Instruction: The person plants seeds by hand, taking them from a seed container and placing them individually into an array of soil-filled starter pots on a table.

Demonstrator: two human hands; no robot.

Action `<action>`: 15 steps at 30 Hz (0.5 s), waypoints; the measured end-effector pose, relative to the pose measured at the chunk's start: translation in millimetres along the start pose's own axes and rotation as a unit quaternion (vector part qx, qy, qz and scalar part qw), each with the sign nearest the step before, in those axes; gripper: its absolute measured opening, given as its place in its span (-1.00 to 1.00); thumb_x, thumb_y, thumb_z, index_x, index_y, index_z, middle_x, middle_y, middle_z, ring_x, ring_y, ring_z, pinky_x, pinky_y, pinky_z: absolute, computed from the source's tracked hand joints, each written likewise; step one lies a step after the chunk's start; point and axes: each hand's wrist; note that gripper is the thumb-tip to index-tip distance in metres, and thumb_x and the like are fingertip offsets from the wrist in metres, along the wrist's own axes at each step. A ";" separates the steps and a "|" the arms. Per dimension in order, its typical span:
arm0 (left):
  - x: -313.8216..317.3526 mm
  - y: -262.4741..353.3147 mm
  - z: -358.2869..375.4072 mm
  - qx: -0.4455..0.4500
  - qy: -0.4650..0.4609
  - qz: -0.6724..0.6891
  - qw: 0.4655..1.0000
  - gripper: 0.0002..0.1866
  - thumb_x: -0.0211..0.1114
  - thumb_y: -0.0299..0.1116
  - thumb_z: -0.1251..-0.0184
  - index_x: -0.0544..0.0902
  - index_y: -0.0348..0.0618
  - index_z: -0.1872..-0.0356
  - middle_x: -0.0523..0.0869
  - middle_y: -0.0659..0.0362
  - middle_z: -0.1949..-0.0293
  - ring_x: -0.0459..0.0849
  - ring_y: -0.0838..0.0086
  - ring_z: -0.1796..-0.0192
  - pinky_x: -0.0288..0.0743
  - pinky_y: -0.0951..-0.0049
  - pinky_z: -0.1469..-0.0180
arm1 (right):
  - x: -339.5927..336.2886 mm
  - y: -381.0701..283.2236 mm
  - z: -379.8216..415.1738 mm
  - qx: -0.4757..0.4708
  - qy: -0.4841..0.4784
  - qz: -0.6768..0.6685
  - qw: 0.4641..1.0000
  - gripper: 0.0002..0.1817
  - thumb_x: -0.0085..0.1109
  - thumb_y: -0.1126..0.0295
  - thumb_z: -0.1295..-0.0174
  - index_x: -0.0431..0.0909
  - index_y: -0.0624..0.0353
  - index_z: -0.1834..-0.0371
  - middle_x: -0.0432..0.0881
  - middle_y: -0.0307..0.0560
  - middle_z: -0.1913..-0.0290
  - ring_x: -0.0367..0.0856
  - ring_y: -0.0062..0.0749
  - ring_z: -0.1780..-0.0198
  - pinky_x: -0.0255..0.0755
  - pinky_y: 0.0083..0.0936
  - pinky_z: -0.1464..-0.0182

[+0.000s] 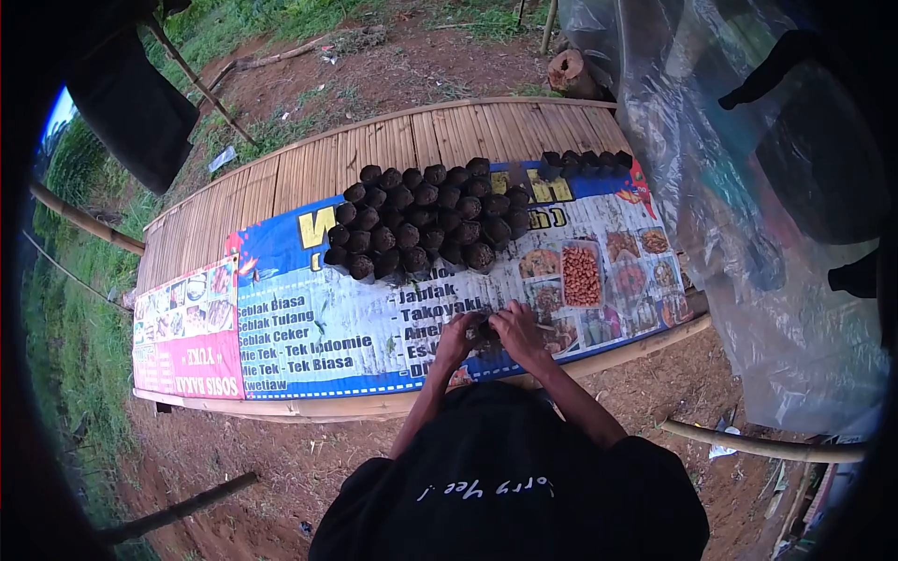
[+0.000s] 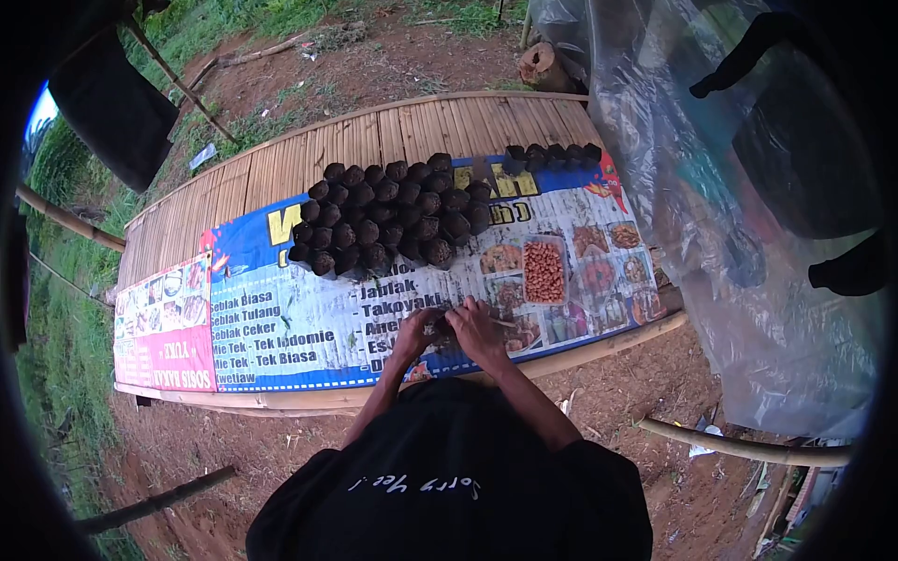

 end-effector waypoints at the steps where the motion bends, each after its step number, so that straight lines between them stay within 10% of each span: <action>1: 0.4 -0.8 0.0 -0.001 -0.001 0.001 1.000 -0.49 0.42 -0.56 0.10 0.64 -0.14 -0.02 0.71 -0.01 0.07 0.70 0.10 -0.01 0.56 0.24 -0.09 | 0.5 -0.7 -0.1 0.001 -0.001 0.000 1.000 -0.87 0.06 0.40 -0.26 0.63 0.13 0.32 0.67 -0.12 0.31 0.47 -0.22 0.06 0.30 -0.26 -0.02; 13: -2.8 -0.4 -1.3 0.015 0.003 0.012 1.000 -0.51 0.43 -0.56 0.11 0.65 -0.16 0.01 0.71 0.00 0.12 0.70 0.10 0.02 0.57 0.24 -0.06 | 4.5 0.5 -0.8 0.018 -0.012 -0.026 0.999 -0.91 0.15 0.44 -0.20 0.67 0.12 0.36 0.65 -0.14 0.32 0.46 -0.20 0.06 0.30 -0.28 -0.04; 15: -4.1 -0.6 -0.7 0.005 0.007 0.005 1.000 -0.52 0.44 -0.55 0.12 0.65 -0.18 0.03 0.71 -0.01 0.13 0.70 0.10 0.03 0.57 0.23 -0.04 | 1.1 2.0 -3.7 0.112 0.112 -0.141 0.977 -0.96 0.28 0.44 -0.12 0.66 0.14 0.38 0.66 -0.15 0.33 0.53 -0.21 0.16 0.36 -0.32 0.03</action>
Point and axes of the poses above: each hand's wrist, its own z-axis away from the middle knuckle, its own x-axis out of the palm, y = z × x
